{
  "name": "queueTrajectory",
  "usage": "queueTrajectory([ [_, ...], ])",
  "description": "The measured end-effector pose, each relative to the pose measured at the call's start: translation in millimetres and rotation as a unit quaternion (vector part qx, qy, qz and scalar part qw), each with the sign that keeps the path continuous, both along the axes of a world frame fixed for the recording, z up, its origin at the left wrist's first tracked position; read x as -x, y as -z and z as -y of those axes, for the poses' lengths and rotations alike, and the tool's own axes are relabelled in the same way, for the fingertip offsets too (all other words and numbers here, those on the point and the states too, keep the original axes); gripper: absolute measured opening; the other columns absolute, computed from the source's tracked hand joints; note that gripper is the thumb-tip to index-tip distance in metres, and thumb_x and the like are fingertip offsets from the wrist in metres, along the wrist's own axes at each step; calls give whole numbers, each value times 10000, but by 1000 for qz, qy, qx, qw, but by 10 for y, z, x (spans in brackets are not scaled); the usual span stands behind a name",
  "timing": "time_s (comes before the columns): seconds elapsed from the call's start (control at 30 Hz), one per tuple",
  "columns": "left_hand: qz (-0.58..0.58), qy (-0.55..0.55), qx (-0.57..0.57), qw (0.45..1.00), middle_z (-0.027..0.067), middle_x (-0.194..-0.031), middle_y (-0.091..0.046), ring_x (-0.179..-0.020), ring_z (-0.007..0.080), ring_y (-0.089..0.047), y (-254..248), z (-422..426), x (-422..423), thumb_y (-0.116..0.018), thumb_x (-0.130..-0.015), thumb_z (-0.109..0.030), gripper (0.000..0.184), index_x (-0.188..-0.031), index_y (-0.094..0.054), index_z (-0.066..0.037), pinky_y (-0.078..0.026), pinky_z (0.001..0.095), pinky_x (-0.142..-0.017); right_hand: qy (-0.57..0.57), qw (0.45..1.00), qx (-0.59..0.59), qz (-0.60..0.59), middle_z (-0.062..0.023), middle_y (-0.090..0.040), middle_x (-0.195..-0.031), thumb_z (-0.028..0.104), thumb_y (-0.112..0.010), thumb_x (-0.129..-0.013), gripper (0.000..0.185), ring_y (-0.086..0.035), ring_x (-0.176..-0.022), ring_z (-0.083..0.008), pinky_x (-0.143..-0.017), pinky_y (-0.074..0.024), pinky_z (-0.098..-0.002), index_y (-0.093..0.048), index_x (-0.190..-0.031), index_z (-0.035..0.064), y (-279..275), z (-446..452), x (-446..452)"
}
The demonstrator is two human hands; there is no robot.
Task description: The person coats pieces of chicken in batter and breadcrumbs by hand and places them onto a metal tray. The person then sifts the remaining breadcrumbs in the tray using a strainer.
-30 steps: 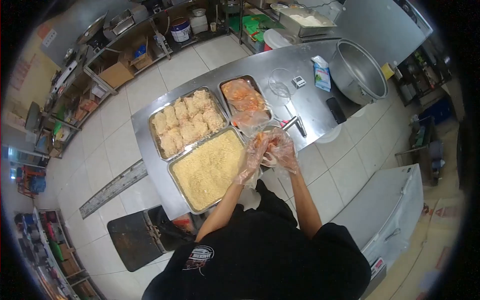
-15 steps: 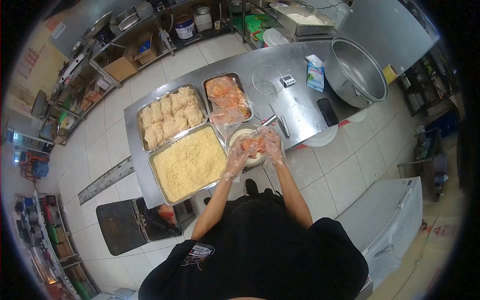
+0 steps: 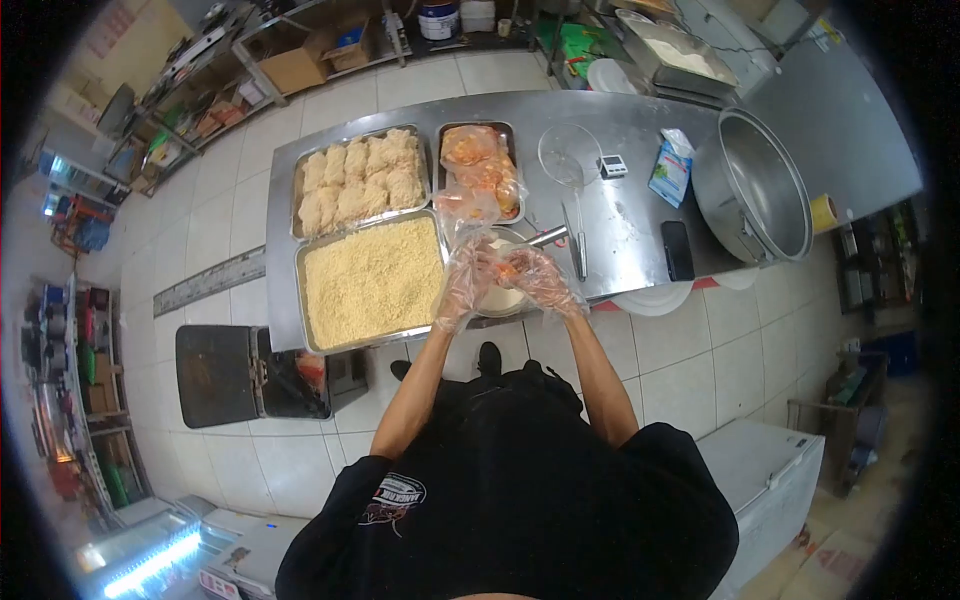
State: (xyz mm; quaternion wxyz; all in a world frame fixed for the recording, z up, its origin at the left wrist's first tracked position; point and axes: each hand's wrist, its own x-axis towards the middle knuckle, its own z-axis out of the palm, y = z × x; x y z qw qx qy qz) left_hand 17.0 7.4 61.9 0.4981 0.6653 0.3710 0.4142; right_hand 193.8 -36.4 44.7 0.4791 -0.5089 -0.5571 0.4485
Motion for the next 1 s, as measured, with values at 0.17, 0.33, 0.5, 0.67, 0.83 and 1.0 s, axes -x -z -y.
queueTrajectory([
  [0.17, 15, -57, 16, 998, 75, -958, -585, -838, 140, -586, 136, -58, 215, -622, -856, -112, 371, -1187, -483, -16, -496, 270, -730, -6, 985, 136, 106, -73, -661, -760, 139, -705, -758, 205, -606, -664, -140, -640, -510, -296, -645, -873, -19, 105, -126, 29],
  [0.33, 48, -119, 102, 986, 87, -1005, -570, -909, 155, -588, 238, 125, 656, -669, -827, -62, 412, -1178, -458, -18, -503, 273, -786, -49, 979, 160, 120, -78, -654, -718, 152, -686, -722, 174, -600, -637, -142, -598, -491, -311, -644, -799, 1, -292, -89, 127],
  [0.5, 64, -184, 123, 973, 78, -981, -562, -860, 146, -566, 270, 323, 1037, -654, -808, -28, 404, -1170, -475, -26, -498, 261, -730, 14, 946, -1, 324, -138, -634, -672, 178, -699, -691, 189, -616, -620, -246, -584, -476, -379, -620, -745, 15, 699, -172, -75],
  [0.67, -3, -217, 157, 963, 91, -980, -568, -889, 155, -581, 216, 511, 1285, -675, -812, -59, 423, -1174, -461, -13, -506, 268, -751, 8, 900, -59, 432, -133, -611, -646, 153, -703, -680, 170, -599, -595, -247, -567, -466, -385, -606, -733, 24, 1119, -146, 9],
  [0.83, 22, -221, 186, 957, 102, -984, -572, -907, 161, -589, 420, 629, 1550, -693, -816, -86, 452, -1187, -445, -9, -509, 270, -763, 37, 975, 91, 199, -67, -616, -667, 99, -715, -677, 148, -580, -601, -163, -564, -479, -318, -601, -735, 24, 375, -155, 184],
  [1.0, 5, -232, 174, 957, 92, -1004, -572, -933, 152, -580, 504, 507, 1950, -689, -820, -81, 397, -1149, -478, -8, -502, 262, -764, 82, 985, 104, 113, -24, -582, -680, 64, -768, -670, 224, -558, -642, -93, -579, -481, -248, -563, -740, 8, 45, -105, 209],
])
